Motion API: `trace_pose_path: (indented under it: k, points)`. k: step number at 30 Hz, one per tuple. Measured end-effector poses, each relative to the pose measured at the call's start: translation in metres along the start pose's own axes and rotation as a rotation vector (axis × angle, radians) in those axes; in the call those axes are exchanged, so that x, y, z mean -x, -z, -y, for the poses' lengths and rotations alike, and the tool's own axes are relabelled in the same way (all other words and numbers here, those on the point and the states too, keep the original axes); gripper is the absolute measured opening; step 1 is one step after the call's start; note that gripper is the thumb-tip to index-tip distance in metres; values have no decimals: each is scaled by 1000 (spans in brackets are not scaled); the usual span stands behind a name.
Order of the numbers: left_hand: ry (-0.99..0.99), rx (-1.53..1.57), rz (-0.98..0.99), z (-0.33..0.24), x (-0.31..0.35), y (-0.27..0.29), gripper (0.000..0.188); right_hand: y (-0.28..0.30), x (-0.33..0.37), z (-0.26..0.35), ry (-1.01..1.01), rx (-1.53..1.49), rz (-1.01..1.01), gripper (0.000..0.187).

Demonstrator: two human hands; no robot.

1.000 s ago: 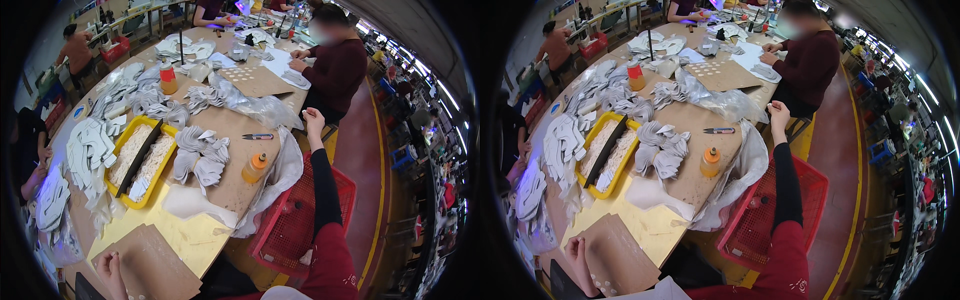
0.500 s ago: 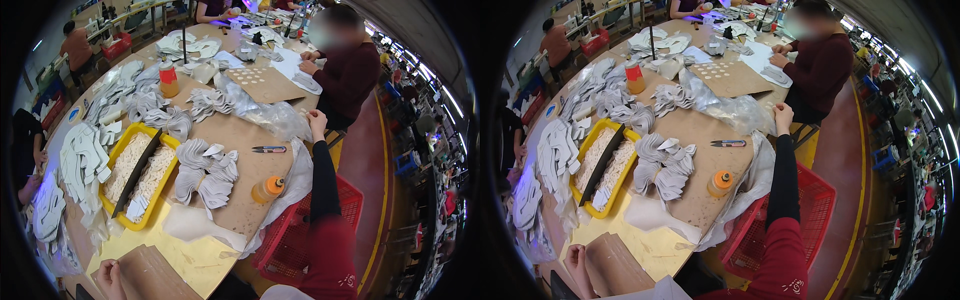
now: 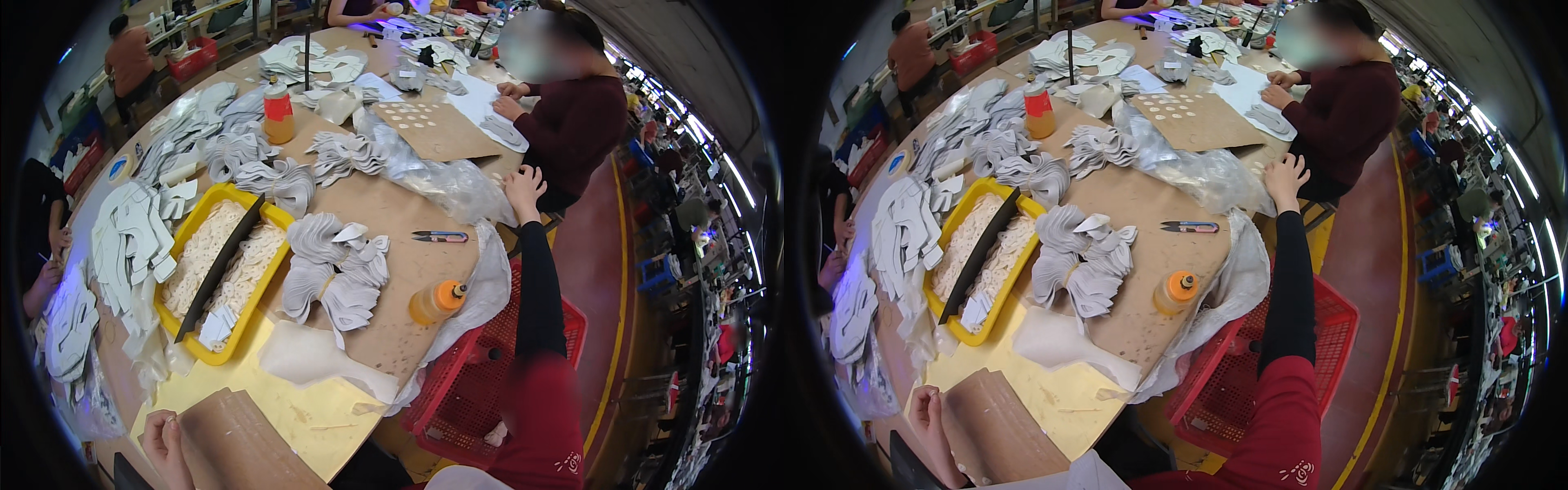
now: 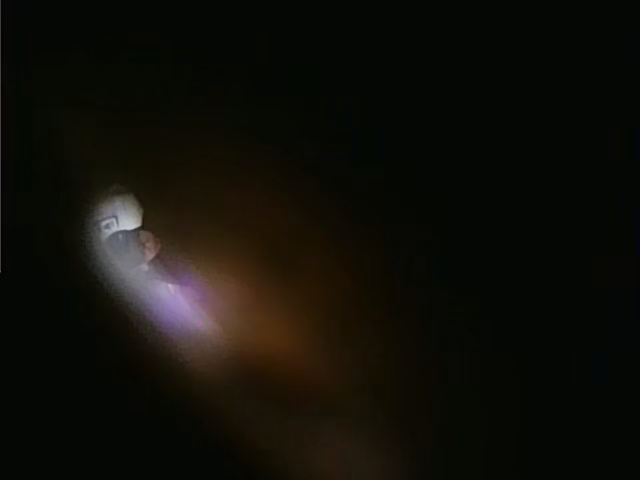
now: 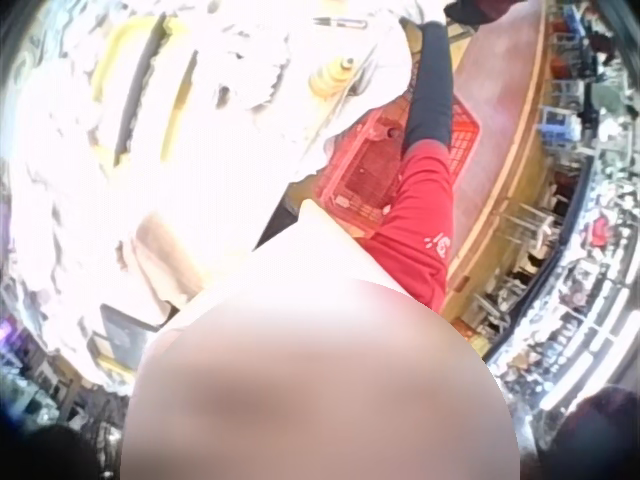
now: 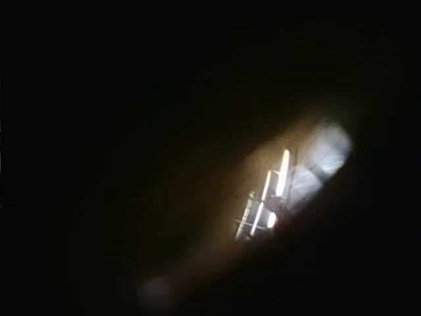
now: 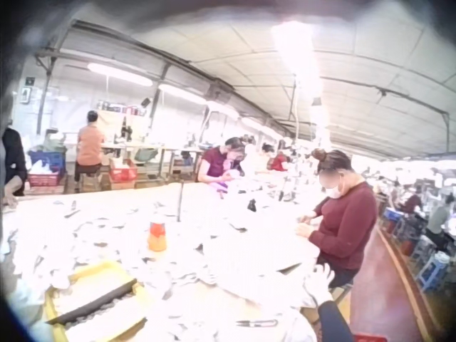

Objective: The person sits at a shared workbench in a factory and assembles small white plastic components. They pick up pieces from a pile, place them into a clear plastic bag, and then arrange them on a cardboard sheet with pre-printed outlines. The person works methodically, handling the small parts one by one.

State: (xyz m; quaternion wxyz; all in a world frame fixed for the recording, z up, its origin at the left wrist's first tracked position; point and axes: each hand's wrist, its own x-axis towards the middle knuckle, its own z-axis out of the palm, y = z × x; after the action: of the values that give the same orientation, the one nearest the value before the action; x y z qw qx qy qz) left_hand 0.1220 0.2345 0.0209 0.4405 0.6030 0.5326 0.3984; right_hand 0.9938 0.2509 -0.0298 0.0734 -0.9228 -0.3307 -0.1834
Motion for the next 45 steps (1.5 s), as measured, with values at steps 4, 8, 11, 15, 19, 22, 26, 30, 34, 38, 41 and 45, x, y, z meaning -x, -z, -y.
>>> trace_pose_path:
  k: [4, 8, 11, 15, 19, 22, 26, 30, 34, 38, 41, 45]
  points:
    - [-13, -67, -103, 9, 6, 10, 3, -5, -3, 1, -66, -183, -45, 28]
    - [-25, -99, -153, 0, 8, 9, 4, -4, -4, 6, -91, -273, -150, 23]
    - [-19, -115, -177, -13, 13, 11, 4, 23, -1, 20, -85, -531, -423, 20]
    - [-21, -116, -206, -31, 17, 14, 4, 105, 10, 55, 31, -903, -652, 18]
    - [-97, -85, -198, -53, 32, 0, 10, 208, 58, 90, 254, -1057, -761, 19]
    - [-84, 90, -256, -67, 52, -39, 24, 278, 132, 117, 537, -1189, -761, 18]
    - [-272, 345, -63, -78, 102, -131, 54, 334, 256, 148, 1534, -1055, -155, 17]
    - [-415, 222, 136, -95, 126, -175, 70, 348, 343, 170, 1654, -1127, 137, 30]
    - [-646, 138, 202, -106, 129, -175, 74, 347, 365, 163, 1572, -1222, 308, 22]
    - [-796, 28, 197, -103, 135, -172, 78, 348, 375, 154, 1480, -1283, 454, 22]
    - [-787, 82, 219, -102, 139, -173, 80, 352, 374, 149, 1462, -1323, 434, 24]
    - [-789, 109, 302, -108, 136, -179, 77, 363, 350, 125, 1264, -1328, 251, 23]
